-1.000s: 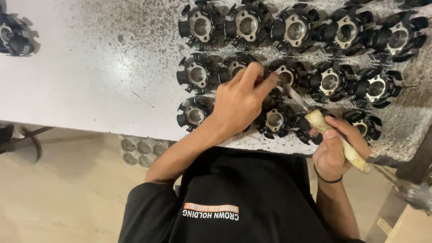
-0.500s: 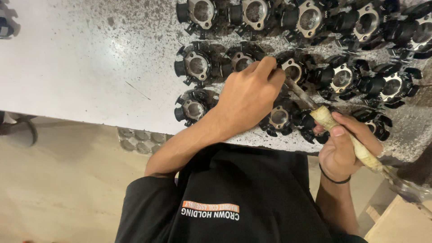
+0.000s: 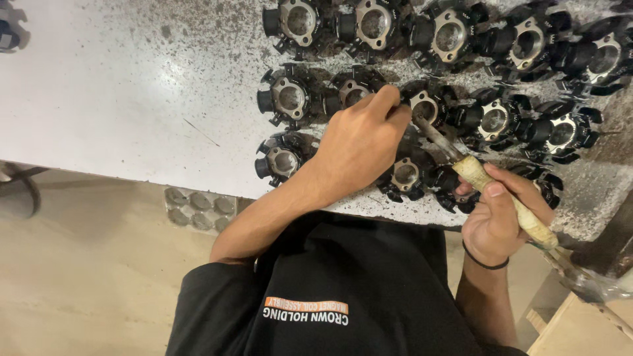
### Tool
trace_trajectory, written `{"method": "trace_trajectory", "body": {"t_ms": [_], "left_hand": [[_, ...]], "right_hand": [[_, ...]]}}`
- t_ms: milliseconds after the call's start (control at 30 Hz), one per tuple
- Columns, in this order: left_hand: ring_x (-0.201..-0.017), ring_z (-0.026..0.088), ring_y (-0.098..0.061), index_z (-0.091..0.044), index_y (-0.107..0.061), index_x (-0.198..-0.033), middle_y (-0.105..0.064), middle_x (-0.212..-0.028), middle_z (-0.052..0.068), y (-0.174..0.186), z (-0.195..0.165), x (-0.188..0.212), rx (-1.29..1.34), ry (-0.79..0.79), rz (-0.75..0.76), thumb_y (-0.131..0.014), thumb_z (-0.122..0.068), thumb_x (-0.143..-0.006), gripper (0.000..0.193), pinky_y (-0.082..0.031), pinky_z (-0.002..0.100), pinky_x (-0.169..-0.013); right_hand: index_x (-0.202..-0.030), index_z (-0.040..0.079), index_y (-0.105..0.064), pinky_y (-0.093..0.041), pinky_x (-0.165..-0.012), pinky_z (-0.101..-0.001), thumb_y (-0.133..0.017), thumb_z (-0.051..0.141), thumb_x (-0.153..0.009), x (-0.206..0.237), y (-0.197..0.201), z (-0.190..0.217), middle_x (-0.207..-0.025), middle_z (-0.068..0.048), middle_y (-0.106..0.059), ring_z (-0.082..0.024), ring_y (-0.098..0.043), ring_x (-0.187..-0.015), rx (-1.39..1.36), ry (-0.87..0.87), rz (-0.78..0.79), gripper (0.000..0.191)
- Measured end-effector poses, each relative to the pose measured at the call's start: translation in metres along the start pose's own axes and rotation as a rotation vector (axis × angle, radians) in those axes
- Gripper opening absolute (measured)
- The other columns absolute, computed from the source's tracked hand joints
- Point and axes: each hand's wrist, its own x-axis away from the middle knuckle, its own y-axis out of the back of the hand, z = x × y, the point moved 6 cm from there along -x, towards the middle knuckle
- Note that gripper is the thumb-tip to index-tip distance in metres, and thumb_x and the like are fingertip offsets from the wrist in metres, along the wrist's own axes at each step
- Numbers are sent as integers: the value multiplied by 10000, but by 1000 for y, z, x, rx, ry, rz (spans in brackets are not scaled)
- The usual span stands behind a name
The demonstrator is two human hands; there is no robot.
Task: The person uses a heated hand tool to clean the center hub of black metal rotor parts arranged in rows on a workbench, working on one part at a time and producing smoke as the tool contacts each hub. The person moves sequentially across the rows of parts, holding each part steady with one hand while applying the tool with the other.
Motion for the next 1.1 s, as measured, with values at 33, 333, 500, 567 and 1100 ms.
{"method": "trace_trajectory", "body": {"t_ms": [33,333,500,567,1100], "left_hand": [[-840,293,-683,8,-660,-948,-544,-1006,123,0,0,0,-7,0,-1,-670,-6,-823,126,-576,406,-641],[-830,280,-681,30,-677,-1006,-540,-1031,140,4,-3,-1,-37,10,25,-658,31,-788,218,-570,397,-584],[-853,288,-678,19,-669,-987,-537,-1013,133,5,-3,-1,-40,-8,19,-660,22,-769,218,-570,404,-611],[-861,284,-678,15,-653,-952,-537,-1009,129,3,-3,-2,-36,-14,16,-660,24,-780,172,-572,406,-628],[-862,238,-666,11,-650,-936,-531,-1001,96,-1,-6,1,-57,-60,-55,-679,-31,-827,121,-559,373,-600]], "right_hand": [[-1117,-128,-637,-594,-698,-405,-603,6,-1053,0,0,0,-1074,-258,-673,-357,-693,-832,-7,-8,-3,152],[-1162,-94,-622,-596,-686,-392,-629,34,-1051,-1,-4,3,-1070,-246,-673,-339,-693,-809,-2,23,9,170],[-1115,-129,-648,-586,-690,-390,-633,35,-1053,-1,-4,1,-1043,-252,-680,-341,-691,-808,23,-12,0,176],[-1112,-124,-641,-588,-679,-388,-641,34,-1035,-1,-3,2,-1036,-243,-672,-332,-686,-781,53,-4,1,176],[-1175,-98,-635,-610,-694,-364,-646,33,-1022,4,4,-12,-1068,-255,-685,-304,-693,-800,-10,122,15,202]]}}
